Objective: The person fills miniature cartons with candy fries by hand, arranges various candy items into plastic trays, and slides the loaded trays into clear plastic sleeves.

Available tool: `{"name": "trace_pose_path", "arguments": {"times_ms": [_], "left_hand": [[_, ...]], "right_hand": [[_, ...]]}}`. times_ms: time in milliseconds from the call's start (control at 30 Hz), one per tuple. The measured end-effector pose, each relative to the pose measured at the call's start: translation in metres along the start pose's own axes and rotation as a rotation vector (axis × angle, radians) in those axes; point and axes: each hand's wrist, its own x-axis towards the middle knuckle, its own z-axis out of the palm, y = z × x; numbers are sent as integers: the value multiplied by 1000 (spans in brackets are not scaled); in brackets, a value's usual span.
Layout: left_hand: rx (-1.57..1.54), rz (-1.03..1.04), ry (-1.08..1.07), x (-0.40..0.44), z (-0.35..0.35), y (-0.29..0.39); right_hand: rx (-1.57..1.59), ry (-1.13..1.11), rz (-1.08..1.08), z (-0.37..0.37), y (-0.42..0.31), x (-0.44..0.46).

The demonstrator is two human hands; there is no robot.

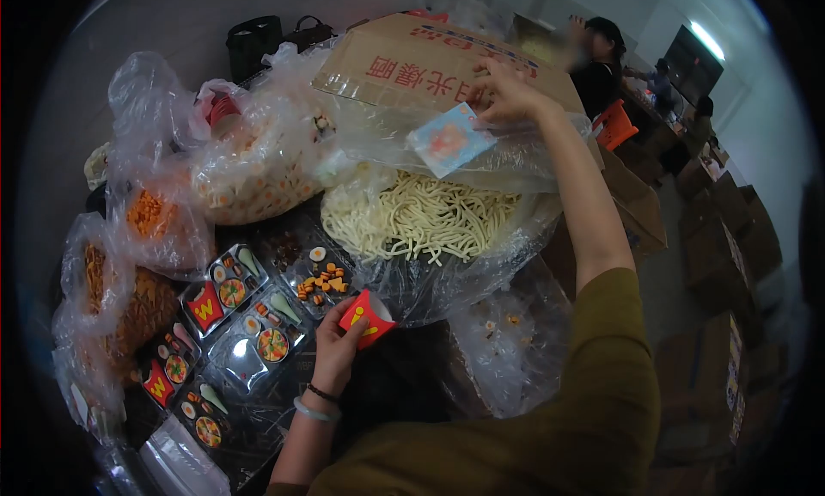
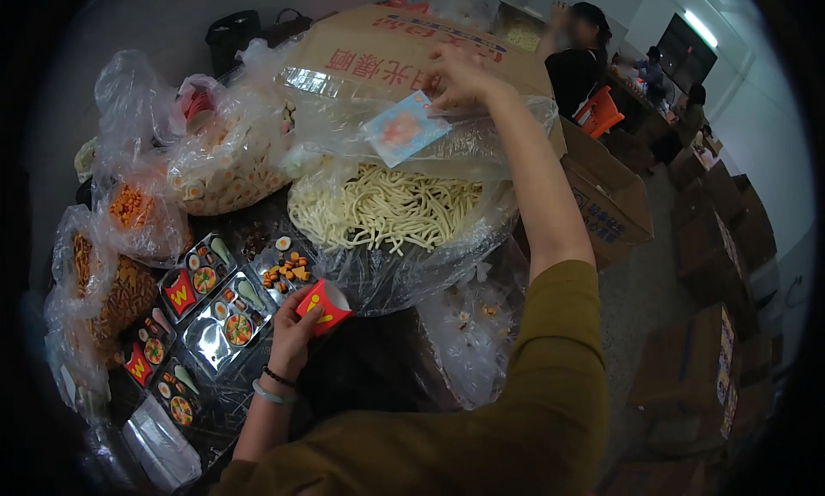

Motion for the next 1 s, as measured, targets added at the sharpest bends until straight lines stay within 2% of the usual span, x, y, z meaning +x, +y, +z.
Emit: {"name": "trace_pose_path", "arguments": {"times_ms": [67,167,200,267,367,600,700,800,900,1000], "left_hand": [[-73,-63,-95,11,25,17],[-135,9,-394,55,64,36],[-191,-68,-473,65,80,53],[-285,-8,-654,92,108,73],[-394,-18,-675,127,130,88],[-303,46,-654,141,132,91],[-299,84,-671,138,134,94],[-318,88,-684,136,136,96],[-332,70,-670,132,135,98],[-309,51,-655,126,130,99]], "right_hand": [[27,6,-10,5,-3,1],[65,-1,-17,7,-5,-1],[91,7,-23,7,-4,-2],[97,6,-23,6,-5,-5],[126,6,-38,9,-4,-6],[171,-118,19,-2,-12,-12],[429,-263,87,-7,-10,-11],[491,-186,-25,-6,-6,-16],[559,-285,14,-16,2,-20],[714,-146,175,-27,7,-28]]}}
